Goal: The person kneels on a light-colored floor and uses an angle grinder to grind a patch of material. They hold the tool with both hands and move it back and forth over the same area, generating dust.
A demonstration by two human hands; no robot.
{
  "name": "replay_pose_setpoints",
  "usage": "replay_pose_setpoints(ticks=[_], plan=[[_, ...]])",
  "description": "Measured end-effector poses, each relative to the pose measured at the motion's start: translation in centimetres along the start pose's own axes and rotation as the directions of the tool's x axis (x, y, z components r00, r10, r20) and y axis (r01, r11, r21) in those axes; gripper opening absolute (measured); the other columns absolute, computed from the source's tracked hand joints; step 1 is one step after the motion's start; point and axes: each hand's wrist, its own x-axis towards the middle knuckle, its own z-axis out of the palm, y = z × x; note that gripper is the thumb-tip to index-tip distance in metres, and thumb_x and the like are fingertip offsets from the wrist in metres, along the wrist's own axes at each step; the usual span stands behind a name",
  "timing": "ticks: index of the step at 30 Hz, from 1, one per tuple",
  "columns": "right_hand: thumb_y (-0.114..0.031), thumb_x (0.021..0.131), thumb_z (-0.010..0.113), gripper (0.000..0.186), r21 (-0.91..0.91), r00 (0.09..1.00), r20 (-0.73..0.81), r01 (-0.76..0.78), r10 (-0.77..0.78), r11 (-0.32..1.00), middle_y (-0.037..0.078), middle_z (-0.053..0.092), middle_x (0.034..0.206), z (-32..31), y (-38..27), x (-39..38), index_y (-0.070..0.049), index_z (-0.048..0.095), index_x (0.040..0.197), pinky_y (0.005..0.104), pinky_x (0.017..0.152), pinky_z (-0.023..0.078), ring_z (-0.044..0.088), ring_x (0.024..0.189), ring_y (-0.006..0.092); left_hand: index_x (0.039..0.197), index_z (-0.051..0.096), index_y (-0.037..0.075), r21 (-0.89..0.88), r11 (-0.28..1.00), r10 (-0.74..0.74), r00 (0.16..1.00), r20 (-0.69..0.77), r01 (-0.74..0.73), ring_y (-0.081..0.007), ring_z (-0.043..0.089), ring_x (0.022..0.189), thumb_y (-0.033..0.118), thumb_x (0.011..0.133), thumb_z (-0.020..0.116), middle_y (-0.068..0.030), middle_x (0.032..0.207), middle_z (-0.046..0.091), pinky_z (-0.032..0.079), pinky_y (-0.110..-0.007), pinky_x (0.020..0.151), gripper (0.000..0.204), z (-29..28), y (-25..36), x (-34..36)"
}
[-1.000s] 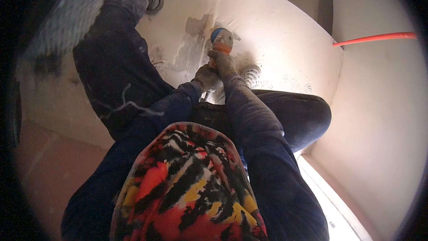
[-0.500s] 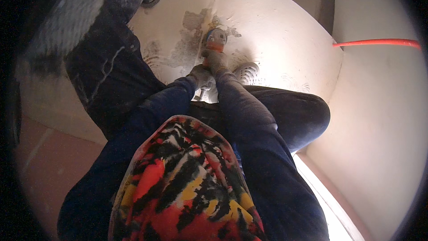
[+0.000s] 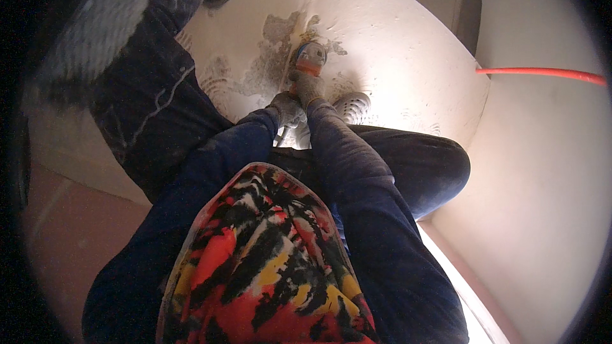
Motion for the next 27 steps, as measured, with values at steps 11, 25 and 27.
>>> replay_pose_setpoints(ticks=[11,25,27], plan=[[-0.029,0.073,0.075,0.053,-0.1,1.0,0.007,0.029,-0.029,0.995,0.014,0.067,0.098,0.9,-1.3,-0.7,0.005,0.063,0.112,0.0351,0.074,0.053,0.066,0.084,0.0234,0.086,0.077,0.023,-0.103,0.992,-0.08,0.995,-0.052,0.074,-0.0259,0.068,0.09,0.027,0.069,0.072,-0.0059,0.085,0.072,0.051,-0.04,0.082,0.018,0.5,-0.9,0.3],[-0.031,0.072,0.076,0.054,-0.194,1.0,-0.019,-0.016,0.013,0.981,0.014,0.068,0.097,0.4,-1.3,-0.6,0.004,0.064,0.112,0.0341,0.074,0.053,0.067,0.085,0.0239,0.089,0.077,0.029,-0.092,0.993,-0.067,0.995,0.074,0.074,-0.0282,0.068,0.092,0.022,0.067,0.073,-0.004,0.094,0.072,0.053,-0.042,0.081,0.024,2.0,-1.1,1.6],[-0.031,0.072,0.076,0.054,-0.237,0.997,-0.071,-0.037,0.021,0.971,0.014,0.068,0.096,0.1,-1.4,-0.8,0.004,0.064,0.112,0.0337,0.073,0.053,0.067,0.085,0.023,0.091,0.077,0.031,-0.067,0.997,-0.029,0.998,0.053,0.033,-0.0283,0.067,0.095,0.021,0.067,0.073,-0.003,0.097,0.072,0.053,-0.042,0.083,0.026,2.4,-1.2,1.8]])
